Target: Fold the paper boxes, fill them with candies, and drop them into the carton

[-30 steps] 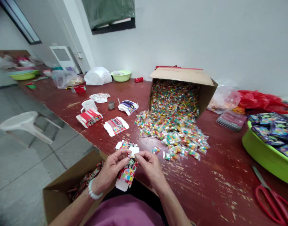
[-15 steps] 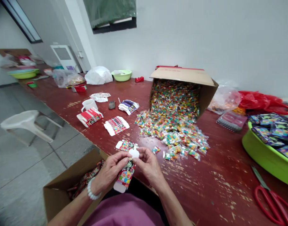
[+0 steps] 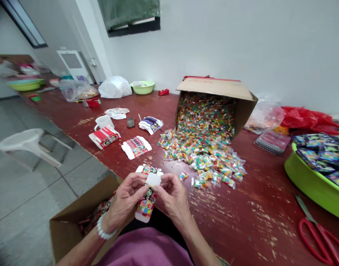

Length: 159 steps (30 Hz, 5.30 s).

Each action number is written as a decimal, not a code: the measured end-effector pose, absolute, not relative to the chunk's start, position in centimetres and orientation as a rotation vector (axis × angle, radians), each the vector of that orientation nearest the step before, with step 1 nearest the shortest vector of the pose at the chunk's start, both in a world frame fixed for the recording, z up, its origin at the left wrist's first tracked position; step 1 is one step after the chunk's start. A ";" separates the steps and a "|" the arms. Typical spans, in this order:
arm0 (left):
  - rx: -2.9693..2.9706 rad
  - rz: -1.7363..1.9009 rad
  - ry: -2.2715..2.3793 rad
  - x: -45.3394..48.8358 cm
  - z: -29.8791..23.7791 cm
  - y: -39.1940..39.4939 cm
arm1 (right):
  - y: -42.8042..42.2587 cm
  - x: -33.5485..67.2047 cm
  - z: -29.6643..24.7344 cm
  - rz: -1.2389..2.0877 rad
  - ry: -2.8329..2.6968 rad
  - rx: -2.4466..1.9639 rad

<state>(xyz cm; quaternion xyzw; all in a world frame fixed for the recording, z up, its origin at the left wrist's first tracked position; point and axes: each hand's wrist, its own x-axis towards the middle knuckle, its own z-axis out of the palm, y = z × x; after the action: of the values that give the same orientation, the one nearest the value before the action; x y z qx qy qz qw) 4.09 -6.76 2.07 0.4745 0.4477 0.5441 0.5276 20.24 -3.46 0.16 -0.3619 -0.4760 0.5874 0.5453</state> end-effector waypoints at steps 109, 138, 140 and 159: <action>0.534 1.057 0.780 3.2 -0.2 -6.1 | -2.6 23.3 0.4 0.902 -1.576 -1.257; 0.415 0.952 0.828 5.9 1.1 -5.6 | -3.7 21.8 -0.1 0.846 -1.627 -1.120; 0.387 0.952 0.887 6.0 1.2 -5.5 | -3.9 21.3 -0.4 0.825 -1.622 -1.083; 0.503 0.930 1.044 6.4 0.2 -6.2 | -3.2 21.7 0.2 1.496 -1.388 -1.012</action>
<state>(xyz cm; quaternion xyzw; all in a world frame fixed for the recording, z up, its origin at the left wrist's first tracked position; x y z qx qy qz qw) 6.41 -6.24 0.24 0.2288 0.4752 0.4235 0.7366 21.66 -3.20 0.17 -0.4036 -0.5533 0.5963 0.4188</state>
